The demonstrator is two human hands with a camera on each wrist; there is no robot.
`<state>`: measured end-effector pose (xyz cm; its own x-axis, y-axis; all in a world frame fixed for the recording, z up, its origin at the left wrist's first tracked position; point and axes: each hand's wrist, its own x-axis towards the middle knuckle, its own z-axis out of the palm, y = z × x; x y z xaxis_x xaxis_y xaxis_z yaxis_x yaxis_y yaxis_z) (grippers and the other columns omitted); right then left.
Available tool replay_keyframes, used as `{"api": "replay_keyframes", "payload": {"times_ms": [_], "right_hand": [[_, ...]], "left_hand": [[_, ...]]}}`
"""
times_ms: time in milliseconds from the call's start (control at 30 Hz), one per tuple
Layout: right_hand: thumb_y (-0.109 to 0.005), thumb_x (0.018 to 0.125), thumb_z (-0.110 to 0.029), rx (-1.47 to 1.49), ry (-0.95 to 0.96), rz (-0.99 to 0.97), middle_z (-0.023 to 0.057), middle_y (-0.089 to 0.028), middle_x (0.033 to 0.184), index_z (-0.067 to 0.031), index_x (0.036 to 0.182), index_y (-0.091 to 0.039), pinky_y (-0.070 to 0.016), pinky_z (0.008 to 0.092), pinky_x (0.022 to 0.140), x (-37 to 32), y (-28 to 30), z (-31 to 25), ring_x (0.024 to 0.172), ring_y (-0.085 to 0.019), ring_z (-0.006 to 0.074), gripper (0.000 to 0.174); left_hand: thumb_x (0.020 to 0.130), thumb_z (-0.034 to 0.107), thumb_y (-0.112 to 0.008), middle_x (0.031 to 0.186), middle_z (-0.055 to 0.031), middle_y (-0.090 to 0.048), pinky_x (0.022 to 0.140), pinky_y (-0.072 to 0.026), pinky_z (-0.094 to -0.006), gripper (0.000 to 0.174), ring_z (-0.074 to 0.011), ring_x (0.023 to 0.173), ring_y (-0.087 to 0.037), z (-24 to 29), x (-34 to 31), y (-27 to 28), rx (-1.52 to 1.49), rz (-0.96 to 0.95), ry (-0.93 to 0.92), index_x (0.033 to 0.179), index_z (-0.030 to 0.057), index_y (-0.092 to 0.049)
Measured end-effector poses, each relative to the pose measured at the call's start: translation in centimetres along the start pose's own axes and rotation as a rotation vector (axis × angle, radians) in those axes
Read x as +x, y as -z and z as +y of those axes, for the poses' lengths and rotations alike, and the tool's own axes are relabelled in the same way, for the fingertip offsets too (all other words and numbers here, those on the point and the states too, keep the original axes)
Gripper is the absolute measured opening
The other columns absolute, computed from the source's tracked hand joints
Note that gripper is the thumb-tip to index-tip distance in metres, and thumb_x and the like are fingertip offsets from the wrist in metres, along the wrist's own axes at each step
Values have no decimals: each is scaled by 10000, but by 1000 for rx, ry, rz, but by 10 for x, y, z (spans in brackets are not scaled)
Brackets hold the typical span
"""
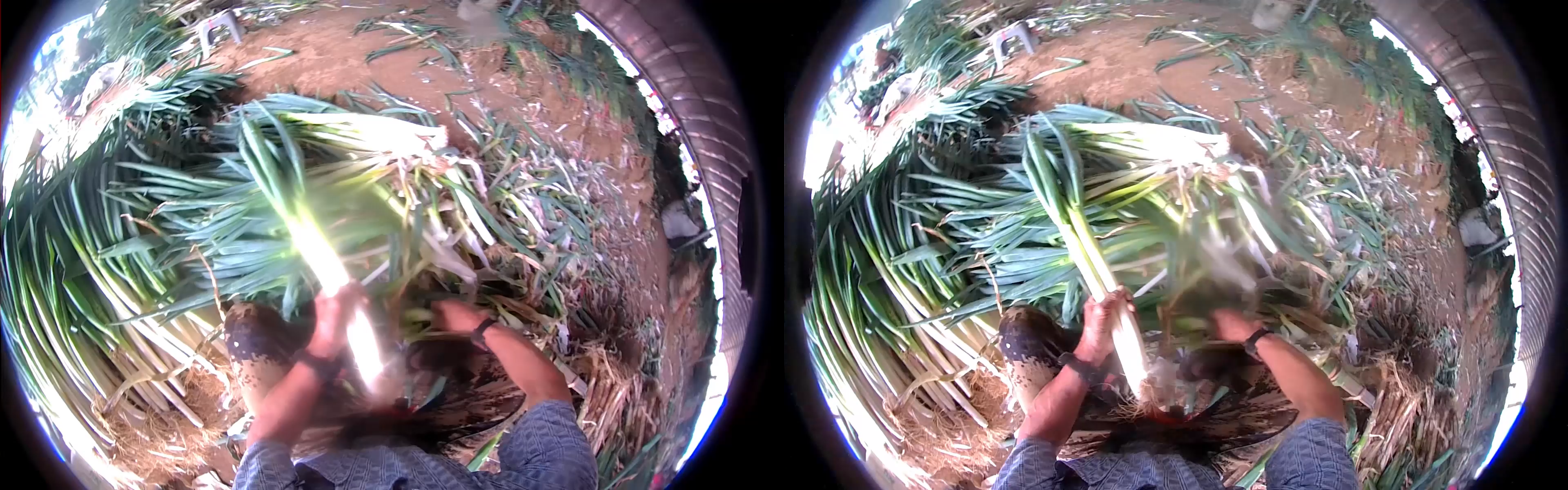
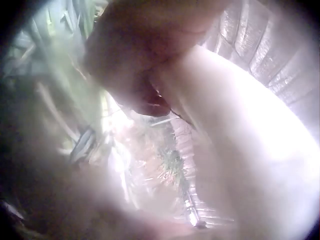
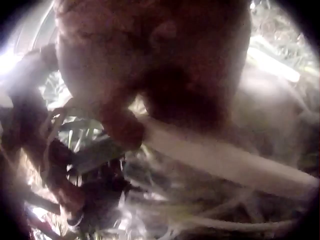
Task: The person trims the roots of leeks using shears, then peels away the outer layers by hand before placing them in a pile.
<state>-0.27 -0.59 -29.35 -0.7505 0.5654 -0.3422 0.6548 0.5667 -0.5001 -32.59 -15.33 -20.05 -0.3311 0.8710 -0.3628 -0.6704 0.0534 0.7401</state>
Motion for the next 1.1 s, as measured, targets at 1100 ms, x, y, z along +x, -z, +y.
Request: {"api": "replay_keyframes", "payload": {"times_ms": [1100], "right_hand": [[-649,884,-46,580,290,336,104,-627,1048,-3,1289,-417,-554,315,849,77,54,-256,961,-663,232,469]], "left_hand": [[931,587,-624,869,-92,-683,690,-551,-327,603,-188,739,-650,1,-7,2,-150,32,-55,1079,3,-660]]}}
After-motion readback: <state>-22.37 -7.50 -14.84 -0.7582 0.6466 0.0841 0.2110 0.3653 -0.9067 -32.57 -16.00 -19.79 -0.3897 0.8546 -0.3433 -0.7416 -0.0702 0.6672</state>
